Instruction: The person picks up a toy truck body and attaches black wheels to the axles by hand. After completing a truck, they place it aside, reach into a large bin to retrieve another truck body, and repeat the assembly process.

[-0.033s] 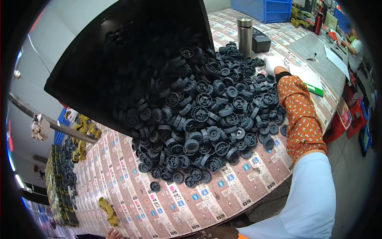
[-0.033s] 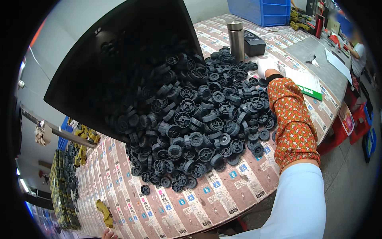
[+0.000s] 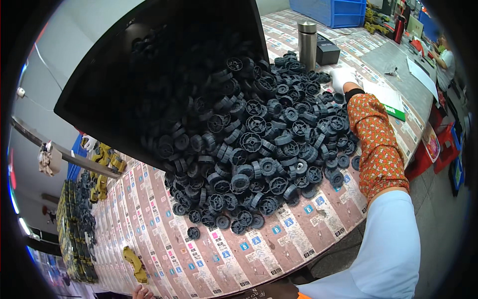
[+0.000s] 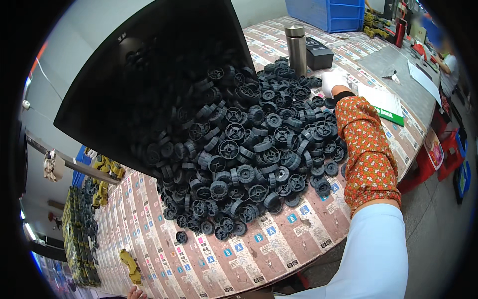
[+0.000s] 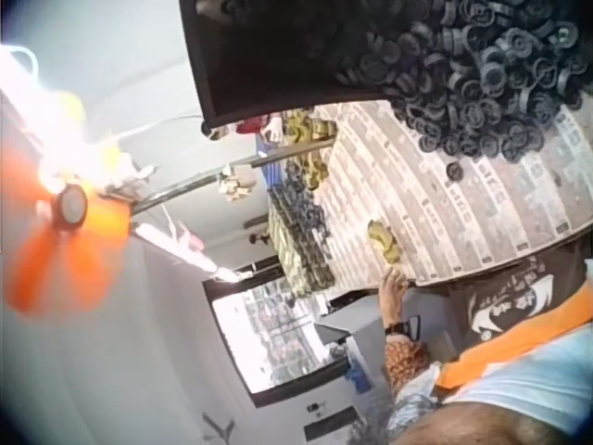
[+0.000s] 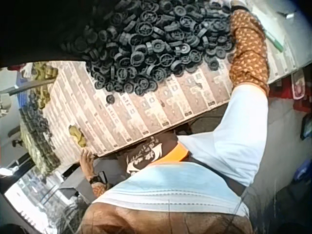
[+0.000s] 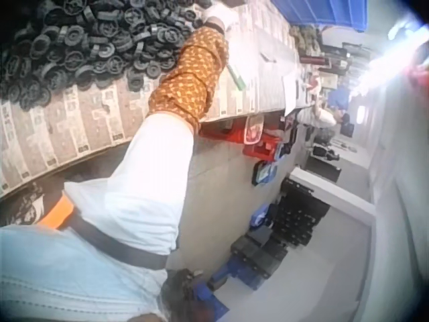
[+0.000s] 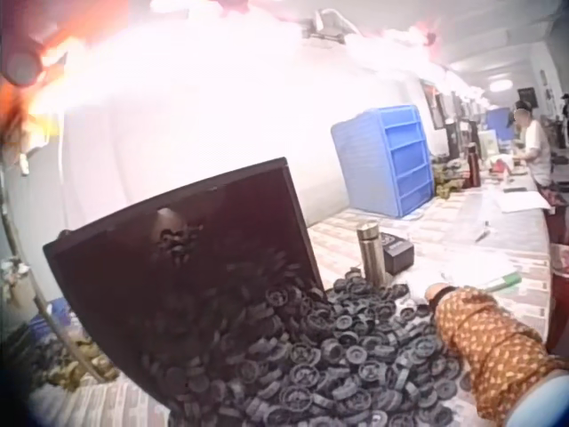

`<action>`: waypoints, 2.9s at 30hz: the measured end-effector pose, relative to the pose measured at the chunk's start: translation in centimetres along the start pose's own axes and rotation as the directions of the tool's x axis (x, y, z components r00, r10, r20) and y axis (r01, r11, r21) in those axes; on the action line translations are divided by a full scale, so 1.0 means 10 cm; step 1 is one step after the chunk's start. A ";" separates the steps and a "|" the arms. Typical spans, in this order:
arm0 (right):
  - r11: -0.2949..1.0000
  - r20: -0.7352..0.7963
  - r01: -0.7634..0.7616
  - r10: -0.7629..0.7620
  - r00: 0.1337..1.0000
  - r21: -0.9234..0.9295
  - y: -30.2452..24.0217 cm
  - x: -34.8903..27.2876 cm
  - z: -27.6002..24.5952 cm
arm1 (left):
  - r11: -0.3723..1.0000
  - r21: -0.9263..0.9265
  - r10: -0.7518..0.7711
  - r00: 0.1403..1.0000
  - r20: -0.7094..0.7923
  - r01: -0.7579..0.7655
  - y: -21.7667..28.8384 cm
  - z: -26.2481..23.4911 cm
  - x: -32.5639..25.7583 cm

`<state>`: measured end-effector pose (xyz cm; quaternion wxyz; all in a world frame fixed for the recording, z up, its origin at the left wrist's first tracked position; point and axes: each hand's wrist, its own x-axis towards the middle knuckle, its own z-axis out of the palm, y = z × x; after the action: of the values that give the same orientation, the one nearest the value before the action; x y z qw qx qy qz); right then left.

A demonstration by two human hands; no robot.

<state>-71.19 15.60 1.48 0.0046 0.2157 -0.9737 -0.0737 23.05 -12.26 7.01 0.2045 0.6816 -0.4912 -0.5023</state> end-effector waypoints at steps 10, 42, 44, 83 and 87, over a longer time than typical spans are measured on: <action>0.745 -0.189 0.486 -0.453 0.871 0.457 -0.69 -1.28 -0.53 | 0.998 -0.018 -0.060 0.998 0.025 0.060 -0.11 0.01 0.21; 0.919 -0.158 0.129 -0.074 0.985 0.373 0.58 -2.61 0.50 | 0.848 0.100 0.501 0.848 0.170 -0.521 0.31 0.14 0.14; 0.884 -0.168 0.115 -0.042 0.985 0.454 0.16 -2.61 0.50 | 0.797 0.065 0.581 0.791 0.191 -0.601 0.44 0.32 0.02; 0.693 -0.040 0.433 -0.506 0.862 0.577 -1.45 -4.94 -0.19 | 0.822 -0.093 0.568 0.820 0.071 -0.562 -0.61 -0.31 0.34; 0.506 -0.126 0.496 -0.599 0.791 0.706 -2.19 -4.98 -0.41 | 0.844 -0.154 0.506 0.858 -0.086 -0.514 -0.50 -0.43 0.42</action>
<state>-16.69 16.41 3.46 -0.1679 0.4915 -0.8025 0.2935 29.20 -14.74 2.90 0.3988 0.5170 -0.6050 -0.4557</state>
